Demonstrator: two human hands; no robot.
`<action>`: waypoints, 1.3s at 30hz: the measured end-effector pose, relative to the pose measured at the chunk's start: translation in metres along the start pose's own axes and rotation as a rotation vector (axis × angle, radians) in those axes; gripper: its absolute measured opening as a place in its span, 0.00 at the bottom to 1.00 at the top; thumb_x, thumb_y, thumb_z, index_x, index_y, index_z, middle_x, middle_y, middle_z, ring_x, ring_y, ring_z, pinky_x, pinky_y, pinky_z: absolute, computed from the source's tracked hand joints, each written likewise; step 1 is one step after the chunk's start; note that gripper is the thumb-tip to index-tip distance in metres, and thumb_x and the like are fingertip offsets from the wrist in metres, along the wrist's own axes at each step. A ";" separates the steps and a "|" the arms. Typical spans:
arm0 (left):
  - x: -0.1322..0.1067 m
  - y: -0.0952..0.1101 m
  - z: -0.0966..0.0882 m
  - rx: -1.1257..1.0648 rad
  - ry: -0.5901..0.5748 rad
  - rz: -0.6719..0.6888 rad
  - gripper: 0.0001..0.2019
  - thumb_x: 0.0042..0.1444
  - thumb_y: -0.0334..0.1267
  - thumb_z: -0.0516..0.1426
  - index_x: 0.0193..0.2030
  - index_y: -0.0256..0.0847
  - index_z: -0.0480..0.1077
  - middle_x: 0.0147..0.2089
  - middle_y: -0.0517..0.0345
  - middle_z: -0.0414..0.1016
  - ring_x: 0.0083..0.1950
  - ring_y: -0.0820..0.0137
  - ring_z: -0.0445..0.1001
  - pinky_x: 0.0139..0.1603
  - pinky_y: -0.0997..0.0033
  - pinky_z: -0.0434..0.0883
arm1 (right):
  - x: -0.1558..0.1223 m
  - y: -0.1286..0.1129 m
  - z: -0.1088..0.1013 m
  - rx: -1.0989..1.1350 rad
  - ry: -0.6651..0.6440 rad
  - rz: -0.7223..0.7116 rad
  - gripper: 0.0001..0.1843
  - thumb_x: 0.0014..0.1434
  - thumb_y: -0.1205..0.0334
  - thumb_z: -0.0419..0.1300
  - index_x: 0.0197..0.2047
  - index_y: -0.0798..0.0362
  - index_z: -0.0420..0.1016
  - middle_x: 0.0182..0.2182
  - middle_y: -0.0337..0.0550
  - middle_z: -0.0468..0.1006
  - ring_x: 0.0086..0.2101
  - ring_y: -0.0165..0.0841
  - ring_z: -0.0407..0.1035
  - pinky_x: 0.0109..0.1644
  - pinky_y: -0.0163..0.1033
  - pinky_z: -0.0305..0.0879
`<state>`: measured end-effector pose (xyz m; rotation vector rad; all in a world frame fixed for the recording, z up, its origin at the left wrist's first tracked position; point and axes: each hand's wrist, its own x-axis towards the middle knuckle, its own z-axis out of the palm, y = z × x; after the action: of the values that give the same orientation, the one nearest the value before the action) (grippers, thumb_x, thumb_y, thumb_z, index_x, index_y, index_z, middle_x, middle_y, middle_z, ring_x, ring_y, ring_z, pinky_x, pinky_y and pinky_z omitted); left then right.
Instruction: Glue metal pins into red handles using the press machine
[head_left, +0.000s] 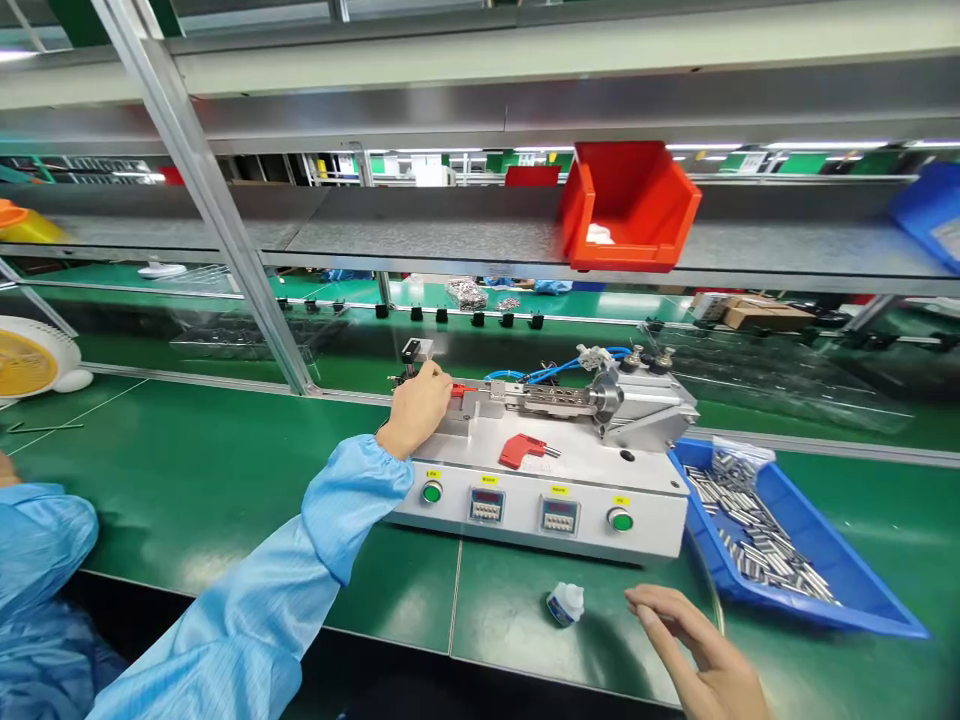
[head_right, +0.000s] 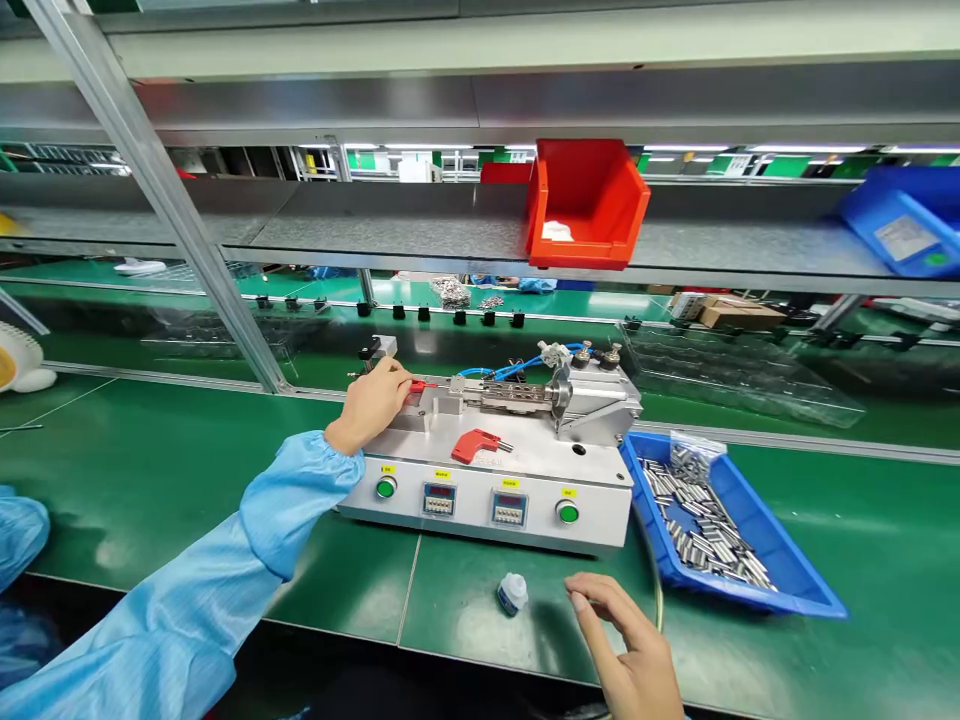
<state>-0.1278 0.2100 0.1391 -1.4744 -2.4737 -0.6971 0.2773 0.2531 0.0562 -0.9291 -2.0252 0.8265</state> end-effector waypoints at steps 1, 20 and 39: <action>-0.002 -0.001 0.001 0.020 -0.003 0.009 0.14 0.73 0.37 0.51 0.46 0.41 0.80 0.54 0.51 0.75 0.42 0.64 0.81 0.43 0.65 0.75 | 0.000 0.000 -0.001 -0.002 0.004 0.002 0.25 0.60 0.32 0.64 0.31 0.46 0.84 0.36 0.48 0.86 0.36 0.44 0.82 0.43 0.42 0.83; -0.142 -0.040 0.015 -0.074 -0.092 0.305 0.11 0.74 0.40 0.50 0.56 0.45 0.69 0.39 0.58 0.77 0.35 0.67 0.78 0.35 0.71 0.71 | 0.062 0.011 0.023 -0.113 0.084 -0.064 0.19 0.67 0.41 0.58 0.47 0.47 0.77 0.31 0.43 0.80 0.30 0.39 0.76 0.41 0.44 0.79; -0.162 -0.007 0.040 -0.310 0.388 0.303 0.05 0.73 0.35 0.54 0.49 0.42 0.71 0.30 0.62 0.69 0.30 0.69 0.70 0.35 0.69 0.69 | 0.025 0.049 0.066 -0.263 0.380 -0.232 0.13 0.71 0.52 0.56 0.36 0.49 0.74 0.26 0.40 0.77 0.23 0.34 0.69 0.32 0.40 0.70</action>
<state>-0.0506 0.0995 0.0407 -1.5836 -1.8688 -1.2077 0.2277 0.2837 -0.0065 -0.8928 -1.8812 0.2377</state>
